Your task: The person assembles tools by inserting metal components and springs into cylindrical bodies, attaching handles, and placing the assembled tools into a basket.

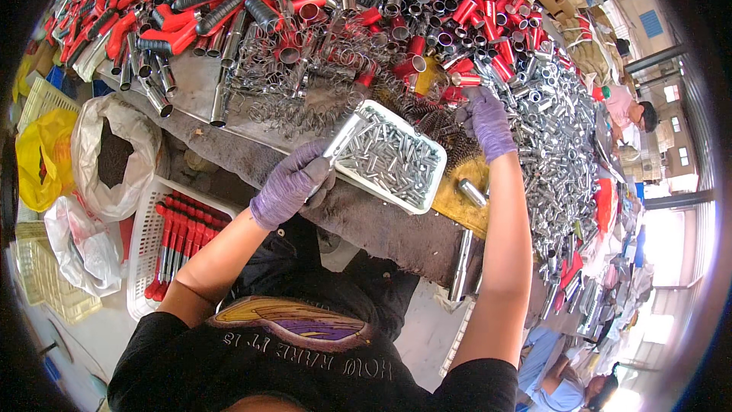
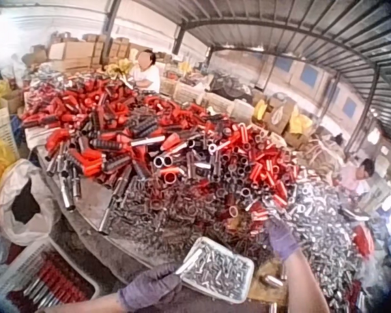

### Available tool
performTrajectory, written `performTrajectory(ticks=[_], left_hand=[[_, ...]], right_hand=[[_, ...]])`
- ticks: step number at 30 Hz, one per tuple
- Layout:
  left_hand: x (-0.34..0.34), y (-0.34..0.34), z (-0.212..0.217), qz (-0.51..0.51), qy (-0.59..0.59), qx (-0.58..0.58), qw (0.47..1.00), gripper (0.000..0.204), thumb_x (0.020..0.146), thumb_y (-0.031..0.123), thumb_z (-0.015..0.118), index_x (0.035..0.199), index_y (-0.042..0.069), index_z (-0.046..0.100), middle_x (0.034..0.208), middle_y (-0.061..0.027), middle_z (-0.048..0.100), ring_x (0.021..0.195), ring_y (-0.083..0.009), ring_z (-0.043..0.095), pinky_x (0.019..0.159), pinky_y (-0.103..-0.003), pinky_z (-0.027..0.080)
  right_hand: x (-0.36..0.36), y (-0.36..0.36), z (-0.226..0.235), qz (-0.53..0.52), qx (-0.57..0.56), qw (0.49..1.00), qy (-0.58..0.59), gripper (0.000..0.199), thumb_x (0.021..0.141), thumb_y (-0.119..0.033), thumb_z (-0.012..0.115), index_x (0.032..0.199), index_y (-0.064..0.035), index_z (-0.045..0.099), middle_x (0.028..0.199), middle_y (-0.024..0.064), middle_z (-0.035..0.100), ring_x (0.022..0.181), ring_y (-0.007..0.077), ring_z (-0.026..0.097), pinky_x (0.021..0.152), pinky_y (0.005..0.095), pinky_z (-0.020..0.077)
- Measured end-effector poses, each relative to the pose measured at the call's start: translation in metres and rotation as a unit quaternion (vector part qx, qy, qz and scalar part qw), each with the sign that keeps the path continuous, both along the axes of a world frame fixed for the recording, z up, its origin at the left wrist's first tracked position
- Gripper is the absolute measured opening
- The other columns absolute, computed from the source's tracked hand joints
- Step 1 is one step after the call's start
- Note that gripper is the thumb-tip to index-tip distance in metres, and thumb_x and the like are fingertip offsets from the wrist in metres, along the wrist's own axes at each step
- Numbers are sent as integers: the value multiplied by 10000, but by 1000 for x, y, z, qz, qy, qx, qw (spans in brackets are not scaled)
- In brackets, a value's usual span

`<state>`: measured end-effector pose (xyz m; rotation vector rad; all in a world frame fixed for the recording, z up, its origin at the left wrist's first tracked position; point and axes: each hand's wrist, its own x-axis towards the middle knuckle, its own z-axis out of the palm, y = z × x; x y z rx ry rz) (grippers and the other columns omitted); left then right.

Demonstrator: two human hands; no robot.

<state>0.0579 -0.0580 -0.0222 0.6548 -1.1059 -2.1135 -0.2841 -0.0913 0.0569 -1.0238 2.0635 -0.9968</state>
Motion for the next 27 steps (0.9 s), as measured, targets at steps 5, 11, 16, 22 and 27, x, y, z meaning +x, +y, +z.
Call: performTrajectory(ticks=[5, 11, 16, 22, 27], left_hand=[[0, 2, -1, -2, 15, 5, 1000, 383, 927, 276, 525, 1257, 86, 487, 744, -5, 538, 523, -66, 461, 454, -193, 353], [1, 1, 1, -13, 19, -6, 1000, 409, 924, 303, 527, 1264, 81, 481, 736, -8, 533, 507, -67, 454, 447, -190, 345], [0, 1, 4, -10, -9, -13, 1000, 425, 918, 306, 533, 1274, 80, 480, 727, -11, 532, 505, -63, 451, 444, -187, 340], [-1, 2, 1, -17, 5, -12, 1000, 400, 917, 258, 537, 1264, 65, 489, 731, -7, 533, 504, -55, 439, 451, -183, 341], [-6, 1, 2, -51, -37, -123, 990, 346, 901, 151, 546, 1229, 49, 503, 724, 15, 505, 544, -40, 427, 472, -189, 343]], right_hand=[[8, 7, -2, -24, -76, 988, -131, 248, 932, -356, 499, 976, -120, 563, 602, 4, 546, 423, 76, 449, 339, 207, 321], [3, 11, 1, -17, -156, 861, -484, 202, 944, -296, 456, 868, -131, 547, 562, -25, 400, 405, 85, 338, 325, 209, 246], [-1, 11, -2, -87, -214, 783, -577, 237, 935, -254, 451, 787, -96, 548, 523, -64, 228, 391, 47, 215, 324, 193, 175], [45, 41, 21, -65, -203, 965, -155, 217, 880, -321, 581, 976, -130, 616, 645, 6, 534, 470, 73, 425, 384, 210, 308], [119, 60, 47, 242, -161, 936, 197, 266, 897, -328, 553, 960, -85, 638, 721, 23, 606, 617, 125, 566, 598, 262, 465]])
